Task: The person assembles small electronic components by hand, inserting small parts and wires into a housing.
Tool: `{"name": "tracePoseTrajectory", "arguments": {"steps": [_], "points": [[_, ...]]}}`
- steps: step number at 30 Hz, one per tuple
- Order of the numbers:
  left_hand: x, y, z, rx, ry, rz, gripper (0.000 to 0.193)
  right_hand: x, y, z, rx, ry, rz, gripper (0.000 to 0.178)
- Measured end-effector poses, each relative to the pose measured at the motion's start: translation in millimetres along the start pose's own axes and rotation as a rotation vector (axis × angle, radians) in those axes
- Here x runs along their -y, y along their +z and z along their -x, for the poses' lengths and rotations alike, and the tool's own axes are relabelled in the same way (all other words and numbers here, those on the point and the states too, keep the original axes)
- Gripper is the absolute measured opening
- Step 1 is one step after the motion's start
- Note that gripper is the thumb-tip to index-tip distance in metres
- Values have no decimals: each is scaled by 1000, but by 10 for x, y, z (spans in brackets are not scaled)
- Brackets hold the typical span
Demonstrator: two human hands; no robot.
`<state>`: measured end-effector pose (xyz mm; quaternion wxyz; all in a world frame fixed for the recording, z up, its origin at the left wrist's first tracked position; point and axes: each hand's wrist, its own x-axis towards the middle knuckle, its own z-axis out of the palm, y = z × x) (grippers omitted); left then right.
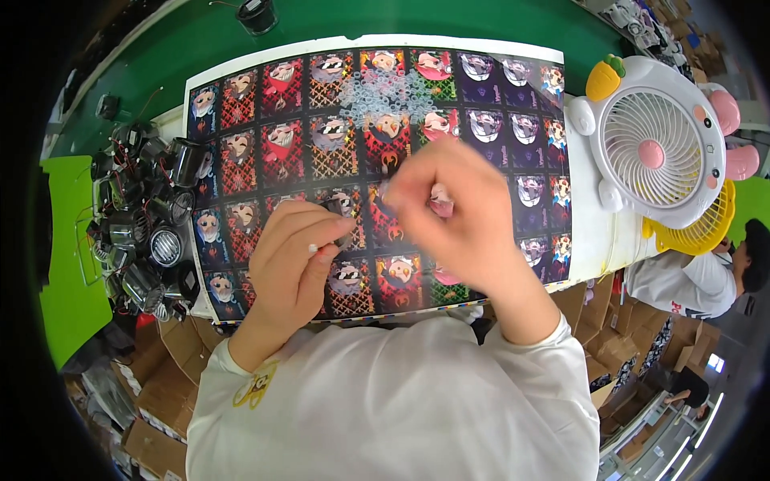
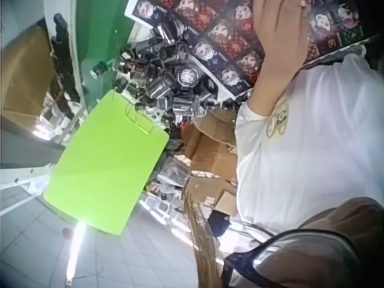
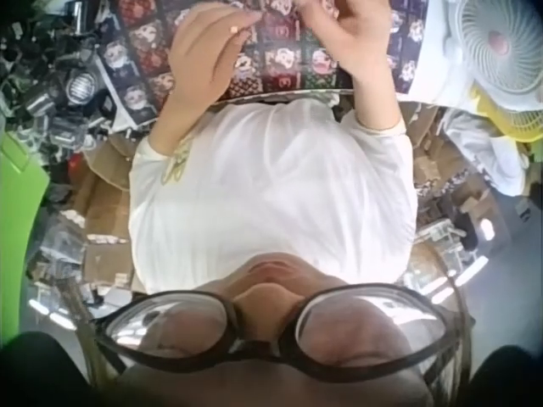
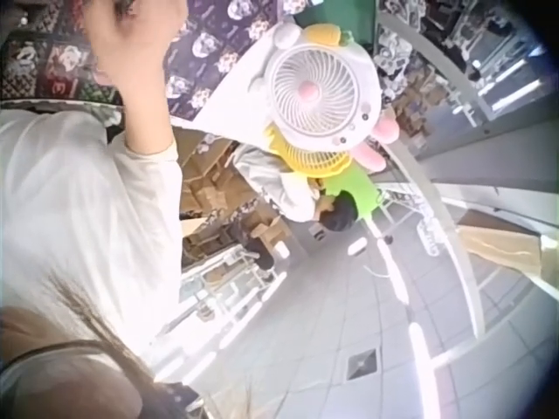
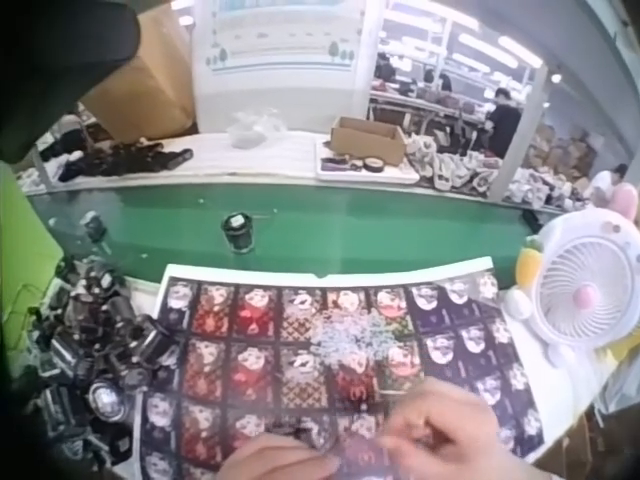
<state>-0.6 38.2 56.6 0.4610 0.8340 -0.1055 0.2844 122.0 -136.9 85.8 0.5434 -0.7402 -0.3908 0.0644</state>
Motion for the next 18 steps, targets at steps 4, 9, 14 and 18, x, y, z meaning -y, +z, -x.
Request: {"name": "tracePoseTrajectory", "arguments": {"steps": [4,9,14,18], "points": [[-56,16,-121,78,41,-44,30,329,68,23,76,-255,77,16],[-67,27,-136,111,15,-32,28,365,60,94,47,-115,83,20],[-67,40,-124,129,8,-38,27,368,60,69,83,-111,91,20],[-48,32,-124,168,38,-76,30,366,35,38,137,-66,79,18]]}}
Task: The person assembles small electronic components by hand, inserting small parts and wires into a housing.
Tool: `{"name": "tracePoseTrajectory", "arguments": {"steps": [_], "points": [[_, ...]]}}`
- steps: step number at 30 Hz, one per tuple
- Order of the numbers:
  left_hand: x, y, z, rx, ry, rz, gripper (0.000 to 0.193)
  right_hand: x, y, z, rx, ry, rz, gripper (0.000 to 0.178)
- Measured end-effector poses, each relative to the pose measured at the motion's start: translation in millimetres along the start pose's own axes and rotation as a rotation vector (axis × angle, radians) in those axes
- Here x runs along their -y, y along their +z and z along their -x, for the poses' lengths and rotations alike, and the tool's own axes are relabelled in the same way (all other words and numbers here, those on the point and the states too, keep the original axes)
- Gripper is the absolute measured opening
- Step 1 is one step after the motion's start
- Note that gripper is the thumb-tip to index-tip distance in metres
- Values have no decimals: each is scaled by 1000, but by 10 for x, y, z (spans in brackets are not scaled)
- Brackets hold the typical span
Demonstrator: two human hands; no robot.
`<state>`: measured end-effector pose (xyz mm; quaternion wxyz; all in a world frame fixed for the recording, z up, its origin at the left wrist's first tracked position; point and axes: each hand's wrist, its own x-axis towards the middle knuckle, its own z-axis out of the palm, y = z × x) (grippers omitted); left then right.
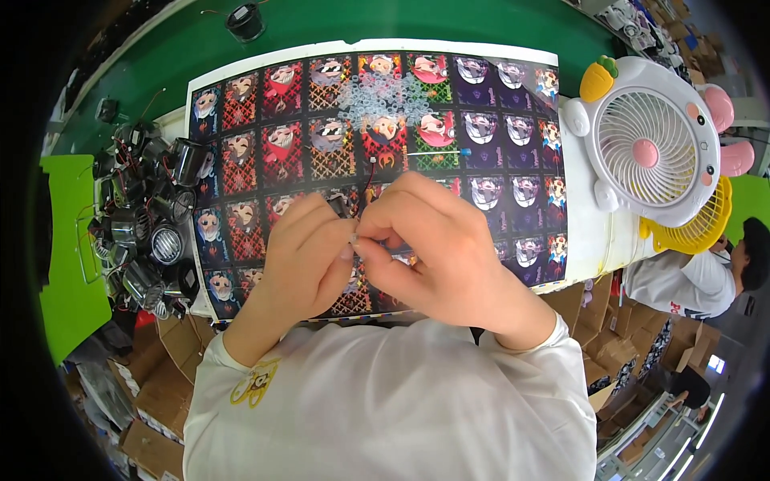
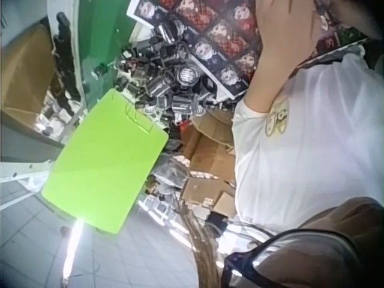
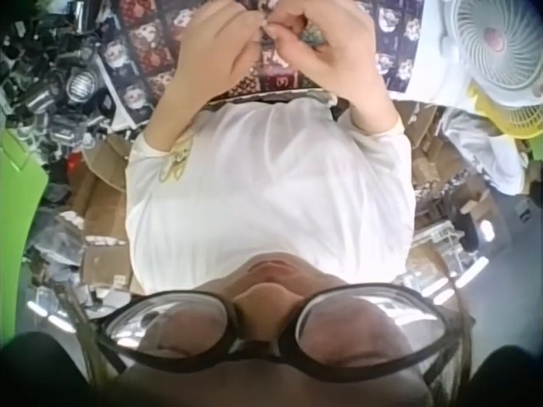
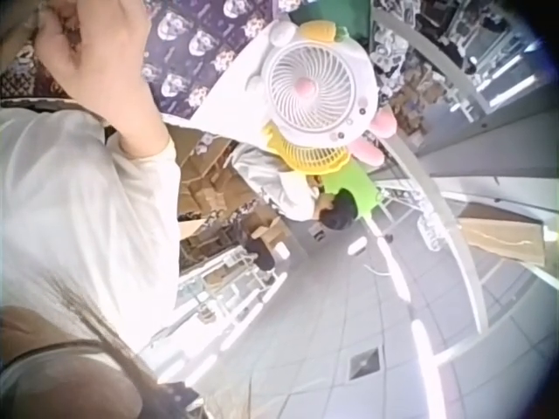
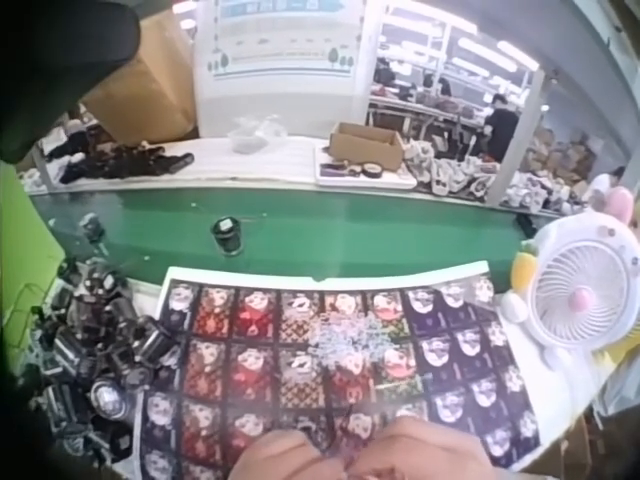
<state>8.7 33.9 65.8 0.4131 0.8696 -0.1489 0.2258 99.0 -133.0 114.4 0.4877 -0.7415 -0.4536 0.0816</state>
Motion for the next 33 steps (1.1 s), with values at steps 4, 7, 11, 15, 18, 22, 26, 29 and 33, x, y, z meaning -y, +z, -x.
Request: {"name": "tracePoseTrajectory", "arguments": {"steps": [4,7,11,15,18,22,26,29,33], "points": [[13,19,-15,-8,4,9,26,15,-49,-16,74,73,-23,18],[10,20,-21,71,13,-147,26,29,-49,-22,65,124,46,17],[-10,57,6,43,14,-227,28,13,-58,-43,138,128,141,14],[4,85,14,11,19,-187,31,-55,-57,-25,150,192,80,13],[168,105,-39,-24,15,-105,29,-134,-80,-23,93,134,-18,10],[292,118,32,107,-274,-21,21,-234,28,32,-294,468,-408,3],[291,162,104,113,-293,-15,23,-556,177,132,-327,607,-1271,16],[303,269,186,23,-515,95,28,-503,378,135,-240,821,-932,17],[347,344,237,-49,-421,158,32,-442,510,153,-87,506,-324,14]]}}
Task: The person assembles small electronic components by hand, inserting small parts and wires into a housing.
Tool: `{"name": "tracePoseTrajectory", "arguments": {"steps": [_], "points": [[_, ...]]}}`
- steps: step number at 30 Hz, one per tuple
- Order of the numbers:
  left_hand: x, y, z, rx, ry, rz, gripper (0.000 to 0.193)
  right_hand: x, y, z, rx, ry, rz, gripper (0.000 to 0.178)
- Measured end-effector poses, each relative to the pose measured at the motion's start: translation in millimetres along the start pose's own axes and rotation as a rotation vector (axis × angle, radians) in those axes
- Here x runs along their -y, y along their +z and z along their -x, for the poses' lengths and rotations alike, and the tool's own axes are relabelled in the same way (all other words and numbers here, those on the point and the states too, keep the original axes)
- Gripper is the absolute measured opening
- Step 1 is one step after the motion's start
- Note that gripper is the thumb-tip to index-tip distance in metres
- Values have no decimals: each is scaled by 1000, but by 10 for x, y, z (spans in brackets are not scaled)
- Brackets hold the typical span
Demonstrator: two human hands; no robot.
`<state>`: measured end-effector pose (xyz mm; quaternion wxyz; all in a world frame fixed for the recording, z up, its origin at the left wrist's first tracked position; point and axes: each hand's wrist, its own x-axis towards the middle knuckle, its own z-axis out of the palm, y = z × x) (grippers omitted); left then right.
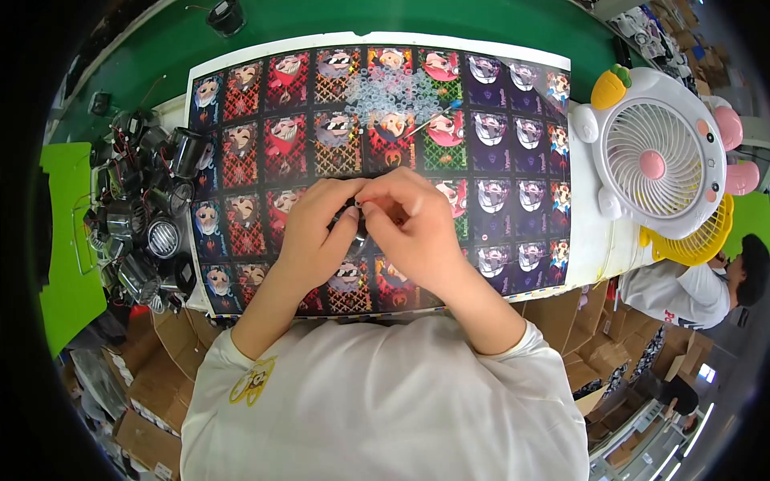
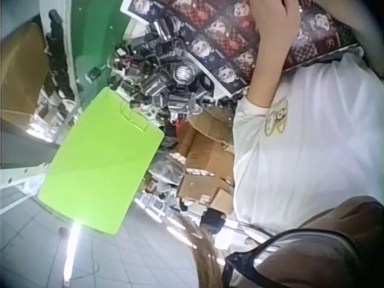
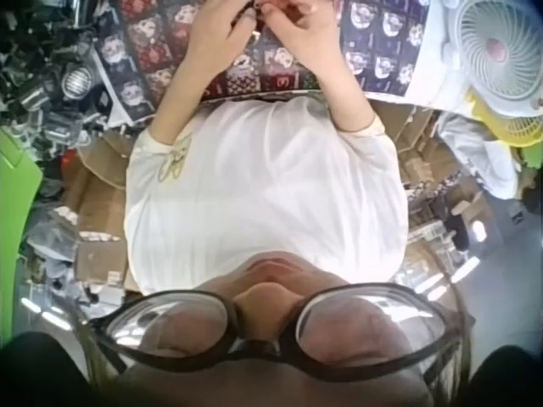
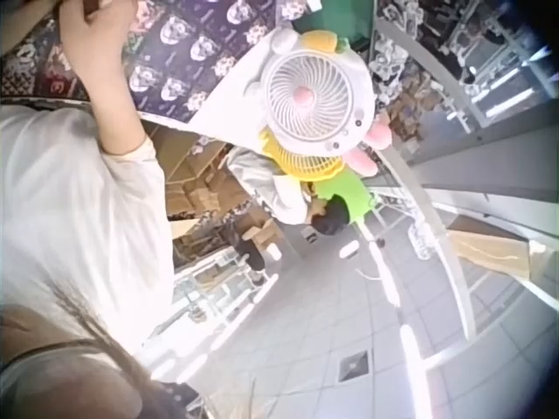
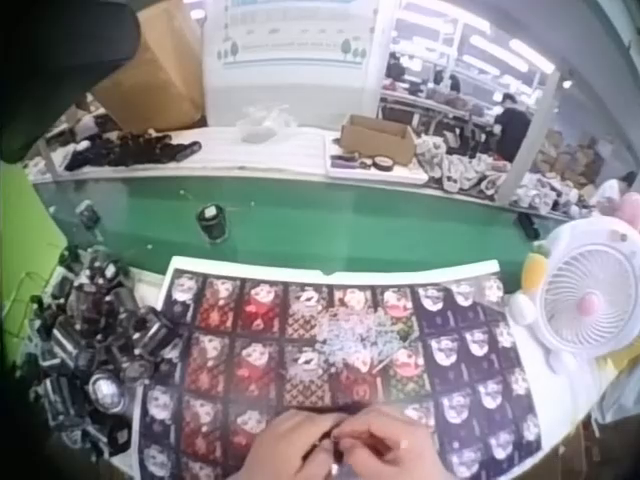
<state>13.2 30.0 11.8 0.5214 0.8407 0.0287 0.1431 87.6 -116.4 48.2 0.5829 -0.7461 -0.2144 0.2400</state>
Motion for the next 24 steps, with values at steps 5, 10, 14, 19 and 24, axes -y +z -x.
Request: {"name": "tracePoseTrajectory", "arguments": {"steps": [5,10,14,19,24], "points": [[12,-31,-26,47,-8,90,32,20,-45,-74,29,-367,334,19],[-5,-43,-4,62,-16,95,33,-31,-296,-303,-87,-436,598,20],[-33,-35,3,53,-39,91,39,-247,-613,-661,-113,-524,936,16],[-19,-17,-1,38,-37,98,38,-240,-622,-734,19,-604,1214,14],[-23,55,27,-50,-87,66,38,31,-456,-211,121,-449,739,17]]}}
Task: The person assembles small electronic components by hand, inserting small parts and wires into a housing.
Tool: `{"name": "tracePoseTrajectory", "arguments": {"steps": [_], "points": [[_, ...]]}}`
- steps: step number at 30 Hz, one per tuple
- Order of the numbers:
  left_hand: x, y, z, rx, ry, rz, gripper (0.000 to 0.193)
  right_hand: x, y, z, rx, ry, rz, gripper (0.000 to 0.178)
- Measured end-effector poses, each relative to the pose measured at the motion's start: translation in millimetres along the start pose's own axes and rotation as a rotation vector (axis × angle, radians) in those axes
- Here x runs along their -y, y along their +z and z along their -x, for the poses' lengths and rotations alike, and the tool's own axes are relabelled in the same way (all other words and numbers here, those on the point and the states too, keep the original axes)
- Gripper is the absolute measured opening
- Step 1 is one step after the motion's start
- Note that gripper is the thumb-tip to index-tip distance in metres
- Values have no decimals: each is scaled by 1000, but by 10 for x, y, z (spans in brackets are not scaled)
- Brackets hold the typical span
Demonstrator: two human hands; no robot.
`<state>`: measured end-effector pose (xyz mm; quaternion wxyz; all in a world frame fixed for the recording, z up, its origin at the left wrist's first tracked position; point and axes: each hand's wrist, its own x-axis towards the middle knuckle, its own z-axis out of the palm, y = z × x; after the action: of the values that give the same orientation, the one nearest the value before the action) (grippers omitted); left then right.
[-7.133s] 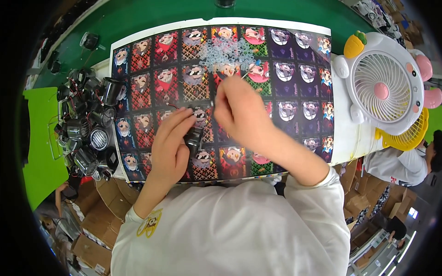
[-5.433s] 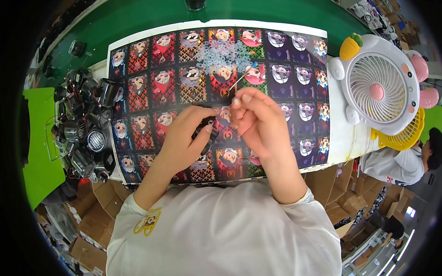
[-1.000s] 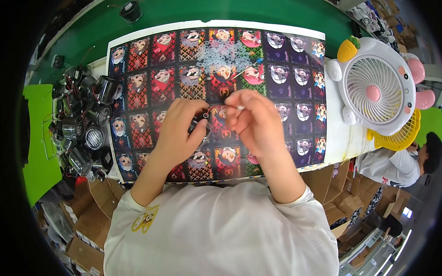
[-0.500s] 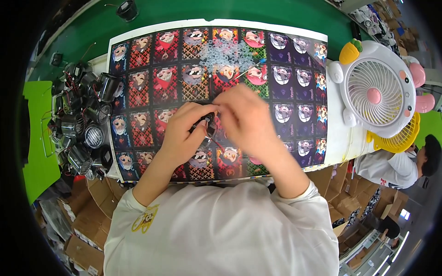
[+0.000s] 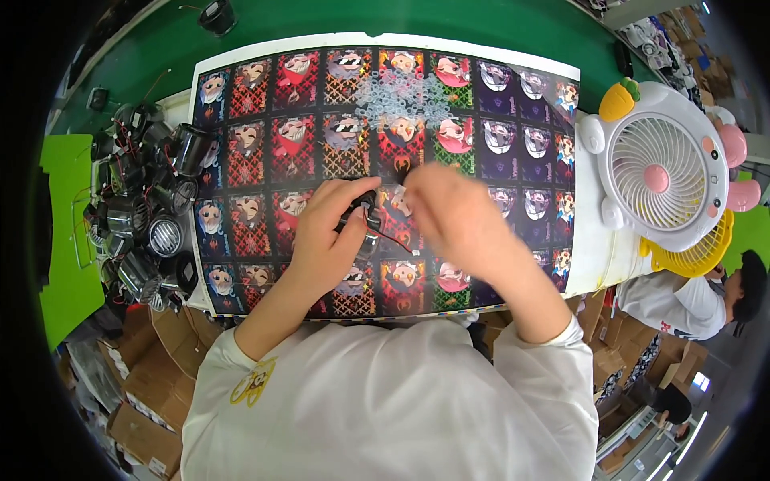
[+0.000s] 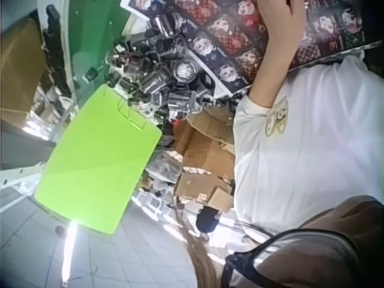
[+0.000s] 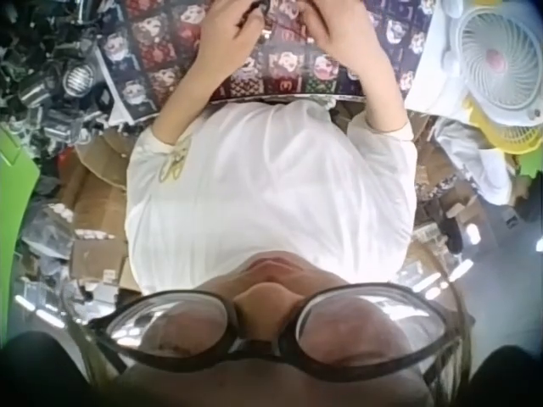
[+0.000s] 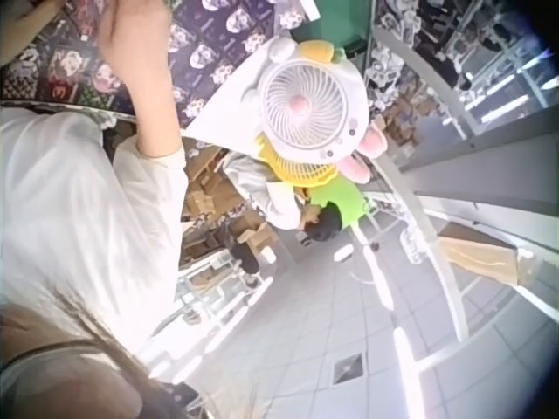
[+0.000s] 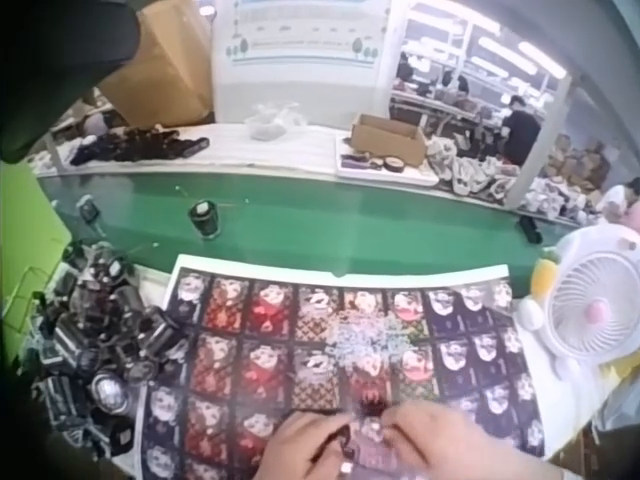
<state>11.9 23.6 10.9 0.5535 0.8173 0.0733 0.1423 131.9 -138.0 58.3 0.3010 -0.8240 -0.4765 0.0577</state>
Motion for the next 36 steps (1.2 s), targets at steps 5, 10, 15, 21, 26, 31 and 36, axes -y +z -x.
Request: {"name": "tracePoseTrajectory", "arguments": {"steps": [5,10,15,21,26,31,36], "points": [[-36,22,-12,-37,9,-27,38,253,164,131,-104,-72,-189,28],[-23,70,-3,-75,5,-43,36,418,341,207,-205,44,-86,30],[-31,103,-12,-119,15,-65,34,528,508,199,-305,190,-73,31],[17,84,-23,-129,-23,-58,33,371,338,54,-236,90,-6,28],[6,79,-31,-92,43,-23,30,284,-181,-342,225,-367,315,14],[40,36,-48,-41,92,-40,25,259,-319,-785,519,-530,394,5],[1,34,-75,-15,32,-14,20,207,-295,-878,740,-383,323,11]]}}
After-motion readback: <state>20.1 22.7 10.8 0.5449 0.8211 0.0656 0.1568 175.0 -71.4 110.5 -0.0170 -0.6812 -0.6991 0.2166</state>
